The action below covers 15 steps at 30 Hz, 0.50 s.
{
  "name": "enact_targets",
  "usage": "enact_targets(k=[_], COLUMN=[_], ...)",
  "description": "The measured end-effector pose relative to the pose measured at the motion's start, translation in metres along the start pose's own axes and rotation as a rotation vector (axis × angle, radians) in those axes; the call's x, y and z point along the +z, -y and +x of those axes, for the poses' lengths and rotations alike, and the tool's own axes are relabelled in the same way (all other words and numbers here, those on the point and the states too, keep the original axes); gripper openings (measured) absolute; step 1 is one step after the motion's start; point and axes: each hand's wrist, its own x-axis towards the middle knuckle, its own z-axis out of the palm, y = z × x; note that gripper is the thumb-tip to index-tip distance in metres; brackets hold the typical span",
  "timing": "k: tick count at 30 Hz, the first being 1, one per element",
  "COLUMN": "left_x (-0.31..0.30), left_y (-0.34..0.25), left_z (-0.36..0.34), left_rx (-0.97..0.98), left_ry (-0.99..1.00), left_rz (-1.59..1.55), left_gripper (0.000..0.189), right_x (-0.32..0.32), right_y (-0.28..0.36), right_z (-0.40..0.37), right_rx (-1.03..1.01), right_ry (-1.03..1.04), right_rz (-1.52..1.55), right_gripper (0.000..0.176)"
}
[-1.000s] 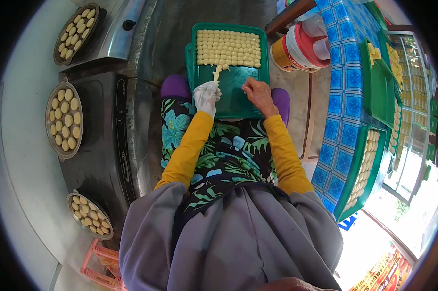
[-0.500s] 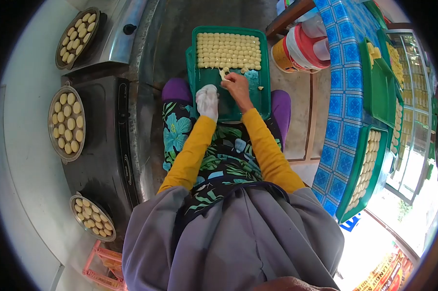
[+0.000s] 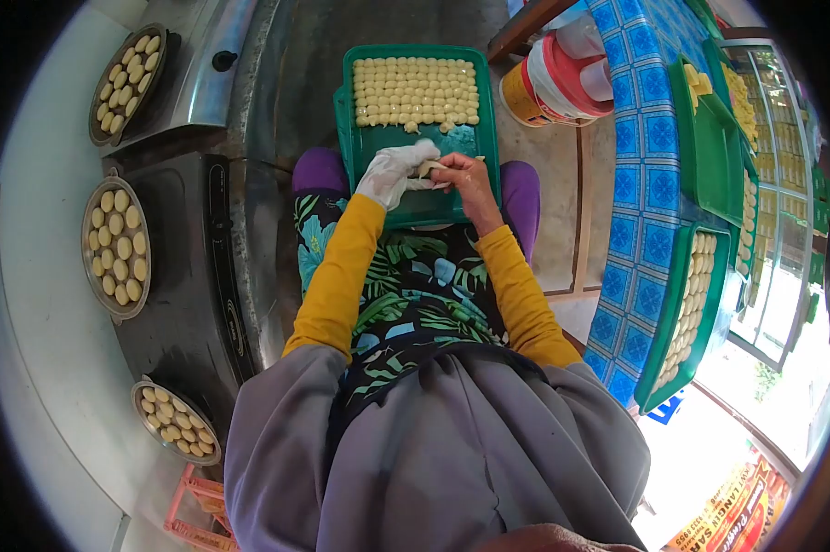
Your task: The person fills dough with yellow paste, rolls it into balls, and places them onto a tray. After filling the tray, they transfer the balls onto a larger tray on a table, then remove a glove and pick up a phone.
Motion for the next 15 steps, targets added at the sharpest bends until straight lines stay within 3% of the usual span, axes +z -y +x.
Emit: enact_targets(k=[6, 8, 12, 14, 15], left_x=[-0.019, -0.022, -0.020, -0.025, -0.028], left_y=[-0.003, -0.004, 0.001, 0.003, 0.009], left_z=[-0.010, -0.007, 0.005, 0.017, 0.023], left_rx=[0.052, 0.090, 0.088, 0.351, 0.355], left_ry=[0.073, 0.083, -0.077, -0.322, -0.327], left_rz=[0.269, 0.343, 0.477, 1.232, 1.218], left_gripper=[0.029, 0.024, 0.021, 0.016, 0.016], right_x=[0.002, -0.001, -0.008, -0.014, -0.017], right_y=[0.003, 0.002, 0.015, 0.021, 0.024], right_z=[-0.002, -0.007, -0.026, -0.032, -0.034], right_rx=[0.194, 0.118, -0.068, -0.209, -0.204], right_ry=[0.069, 0.170, 0.198, 0.222, 0.228], right_rz=[0.349, 0.697, 0.860, 0.956, 0.944], right_gripper=[0.009, 0.007, 0.009, 0.015, 0.015])
